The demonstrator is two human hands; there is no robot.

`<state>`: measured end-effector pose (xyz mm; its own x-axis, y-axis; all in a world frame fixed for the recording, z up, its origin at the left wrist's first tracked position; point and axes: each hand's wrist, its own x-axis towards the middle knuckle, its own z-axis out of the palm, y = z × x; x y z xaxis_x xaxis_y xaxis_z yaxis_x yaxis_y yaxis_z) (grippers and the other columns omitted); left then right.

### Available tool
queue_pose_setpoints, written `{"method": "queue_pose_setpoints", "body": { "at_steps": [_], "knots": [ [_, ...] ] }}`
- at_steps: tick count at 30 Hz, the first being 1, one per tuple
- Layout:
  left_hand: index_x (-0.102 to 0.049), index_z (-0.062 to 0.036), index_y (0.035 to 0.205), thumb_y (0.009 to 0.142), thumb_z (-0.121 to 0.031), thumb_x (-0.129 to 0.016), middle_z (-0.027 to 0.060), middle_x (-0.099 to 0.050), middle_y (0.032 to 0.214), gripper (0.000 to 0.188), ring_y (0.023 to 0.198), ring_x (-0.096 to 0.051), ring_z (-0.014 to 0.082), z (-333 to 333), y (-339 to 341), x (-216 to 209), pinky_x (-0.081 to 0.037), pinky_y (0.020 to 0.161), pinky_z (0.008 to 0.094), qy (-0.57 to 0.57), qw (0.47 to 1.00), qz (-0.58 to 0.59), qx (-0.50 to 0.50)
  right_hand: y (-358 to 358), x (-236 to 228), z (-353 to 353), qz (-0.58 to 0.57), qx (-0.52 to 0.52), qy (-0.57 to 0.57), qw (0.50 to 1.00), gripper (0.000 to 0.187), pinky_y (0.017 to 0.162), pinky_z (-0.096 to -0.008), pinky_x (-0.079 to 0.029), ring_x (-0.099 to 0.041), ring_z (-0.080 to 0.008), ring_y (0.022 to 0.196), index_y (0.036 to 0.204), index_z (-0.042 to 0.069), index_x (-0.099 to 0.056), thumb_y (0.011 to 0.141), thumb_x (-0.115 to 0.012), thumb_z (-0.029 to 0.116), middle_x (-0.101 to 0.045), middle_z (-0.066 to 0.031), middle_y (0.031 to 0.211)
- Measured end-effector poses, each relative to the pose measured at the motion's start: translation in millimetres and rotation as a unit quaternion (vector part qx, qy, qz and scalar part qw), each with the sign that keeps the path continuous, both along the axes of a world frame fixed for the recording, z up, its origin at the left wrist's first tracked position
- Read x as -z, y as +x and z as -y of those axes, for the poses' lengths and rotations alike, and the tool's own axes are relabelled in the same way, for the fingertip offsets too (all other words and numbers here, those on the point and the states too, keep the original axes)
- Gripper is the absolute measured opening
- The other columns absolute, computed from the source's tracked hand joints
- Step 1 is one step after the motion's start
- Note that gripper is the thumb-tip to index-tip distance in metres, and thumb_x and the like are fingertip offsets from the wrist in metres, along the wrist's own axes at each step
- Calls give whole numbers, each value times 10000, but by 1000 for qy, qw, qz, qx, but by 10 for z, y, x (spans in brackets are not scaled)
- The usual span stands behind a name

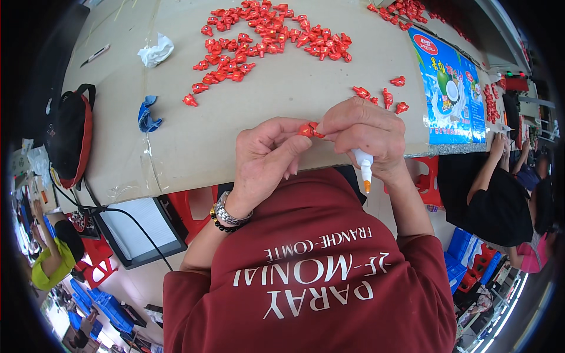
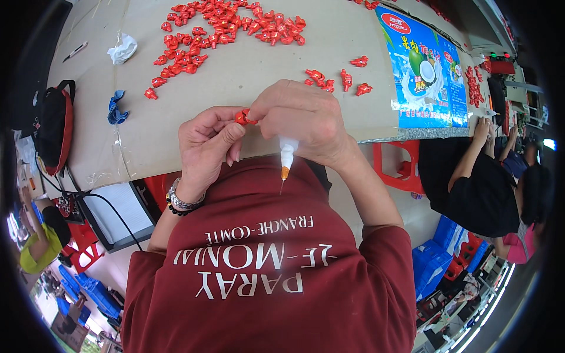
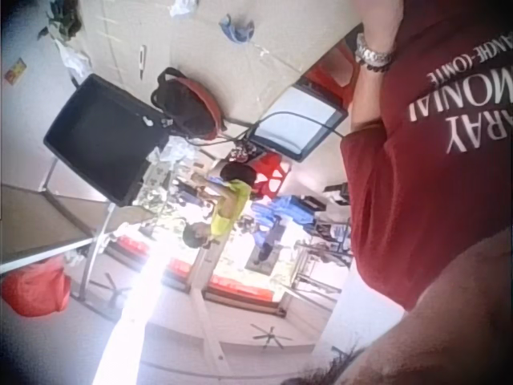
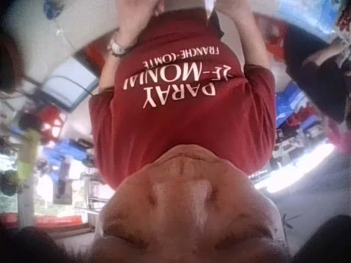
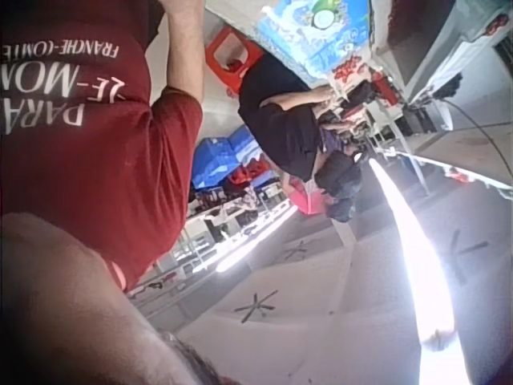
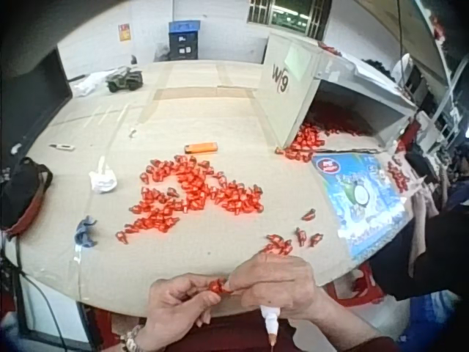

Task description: The person repeatedly picks up small red candies, applies a small amount of white paste from a squeeze bottle into each one, and places them back on the table. The process is continuous and repetitive, with the person handling the candies one at a time.

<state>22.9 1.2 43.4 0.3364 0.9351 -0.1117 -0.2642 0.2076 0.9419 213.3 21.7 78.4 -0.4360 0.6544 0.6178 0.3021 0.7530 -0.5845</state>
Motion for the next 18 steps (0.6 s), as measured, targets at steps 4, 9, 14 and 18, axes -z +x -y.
{"method": "queue_pose_setpoints", "body": {
  "at_steps": [4, 9, 14, 18],
  "knots": [
    [-655, 29, 982, 869, -43, -622, 45, -666, 712, 138, 458, -493, 26, -9, 0, -49, -377, 401, 171, 14, 1000, -26, 6, 12, 17, 2, -11, -13, -7, 1000, 178, 531, -276, -492, -632, -204, 692, 628, 61, -516, 573, -682, 29, -621, -52, 746],
    [-655, 32, 950, 856, -20, -629, 47, -671, 713, 110, 467, -497, 16, -7, 19, -67, -381, 403, 172, 53, 997, -54, -14, 0, 57, -7, -23, -18, -17, 999, 181, 540, -277, -498, -632, -207, 695, 611, 59, -513, 567, -685, 24, -618, -50, 733],
    [-649, 35, 940, 854, -3, -625, 47, -670, 711, 98, 477, -499, 9, -39, 27, -96, -387, 406, 176, 75, 994, -74, -10, 19, 109, 10, -26, -15, -9, 1000, 183, 567, -277, -506, -630, -208, 707, 614, 53, -514, 569, -688, 20, -620, -59, 744],
    [-640, 35, 962, 853, 1, -626, 53, -672, 726, 115, 483, -503, 13, -60, 57, -137, -390, 409, 173, 29, 998, -46, -20, 0, 101, 8, -45, 34, -21, 998, 152, 589, -274, -506, -628, -196, 735, 666, 42, -571, 600, -695, -16, -631, -54, 774]
  ]
}}
